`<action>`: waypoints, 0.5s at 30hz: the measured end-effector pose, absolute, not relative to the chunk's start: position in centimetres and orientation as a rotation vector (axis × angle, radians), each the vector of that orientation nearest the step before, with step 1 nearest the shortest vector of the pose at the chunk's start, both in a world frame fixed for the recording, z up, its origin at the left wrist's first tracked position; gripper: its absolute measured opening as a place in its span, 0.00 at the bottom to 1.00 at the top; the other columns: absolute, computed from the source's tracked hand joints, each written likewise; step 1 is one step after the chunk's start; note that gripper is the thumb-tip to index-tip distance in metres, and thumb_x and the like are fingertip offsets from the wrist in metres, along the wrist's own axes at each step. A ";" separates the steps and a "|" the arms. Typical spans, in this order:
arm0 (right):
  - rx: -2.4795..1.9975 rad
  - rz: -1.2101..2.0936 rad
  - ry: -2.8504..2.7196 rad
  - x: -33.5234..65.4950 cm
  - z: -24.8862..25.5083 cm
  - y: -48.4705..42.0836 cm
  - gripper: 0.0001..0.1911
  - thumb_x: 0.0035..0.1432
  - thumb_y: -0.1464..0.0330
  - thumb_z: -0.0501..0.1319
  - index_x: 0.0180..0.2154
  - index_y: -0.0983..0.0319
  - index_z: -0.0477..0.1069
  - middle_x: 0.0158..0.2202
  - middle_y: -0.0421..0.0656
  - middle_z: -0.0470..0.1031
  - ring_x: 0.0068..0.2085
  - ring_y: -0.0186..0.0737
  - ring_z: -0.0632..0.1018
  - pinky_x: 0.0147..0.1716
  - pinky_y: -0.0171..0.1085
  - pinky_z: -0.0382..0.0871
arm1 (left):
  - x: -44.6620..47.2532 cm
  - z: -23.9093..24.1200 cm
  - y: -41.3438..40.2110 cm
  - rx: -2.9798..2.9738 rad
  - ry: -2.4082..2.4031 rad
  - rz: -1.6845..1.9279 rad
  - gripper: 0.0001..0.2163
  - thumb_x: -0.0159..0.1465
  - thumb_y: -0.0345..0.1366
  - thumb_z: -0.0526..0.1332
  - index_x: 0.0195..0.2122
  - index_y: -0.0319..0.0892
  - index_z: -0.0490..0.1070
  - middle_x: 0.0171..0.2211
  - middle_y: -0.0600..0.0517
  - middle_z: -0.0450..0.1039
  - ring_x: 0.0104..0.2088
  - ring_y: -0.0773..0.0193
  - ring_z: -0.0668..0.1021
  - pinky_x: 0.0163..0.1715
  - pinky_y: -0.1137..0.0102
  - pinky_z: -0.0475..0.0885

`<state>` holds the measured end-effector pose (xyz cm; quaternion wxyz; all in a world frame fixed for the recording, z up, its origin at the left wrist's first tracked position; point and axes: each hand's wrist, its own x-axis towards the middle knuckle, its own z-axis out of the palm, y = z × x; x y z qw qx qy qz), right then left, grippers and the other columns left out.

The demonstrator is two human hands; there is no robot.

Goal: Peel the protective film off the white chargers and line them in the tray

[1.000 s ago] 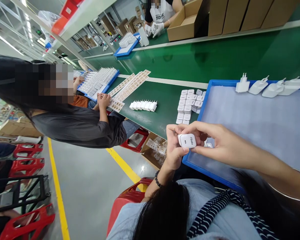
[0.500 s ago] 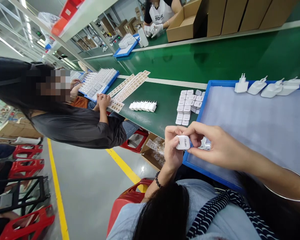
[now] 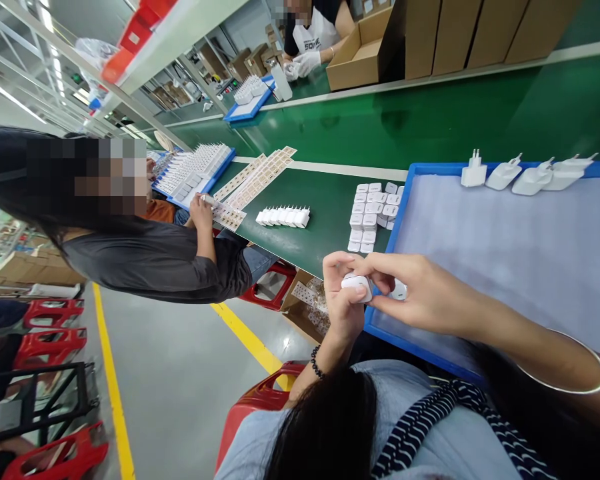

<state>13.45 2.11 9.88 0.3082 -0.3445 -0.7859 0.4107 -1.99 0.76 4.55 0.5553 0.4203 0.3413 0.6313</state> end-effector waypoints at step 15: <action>-0.963 1.135 -1.652 13.1 8.5 5.6 0.10 0.56 0.68 0.71 0.40 0.55 0.74 0.44 0.44 0.79 0.46 0.46 0.81 0.44 0.42 0.77 | -2.2 3.8 2.9 0.786 0.999 1.388 0.25 0.65 0.55 0.59 0.58 0.47 0.69 0.43 0.47 0.75 0.39 0.59 0.78 0.40 0.65 0.73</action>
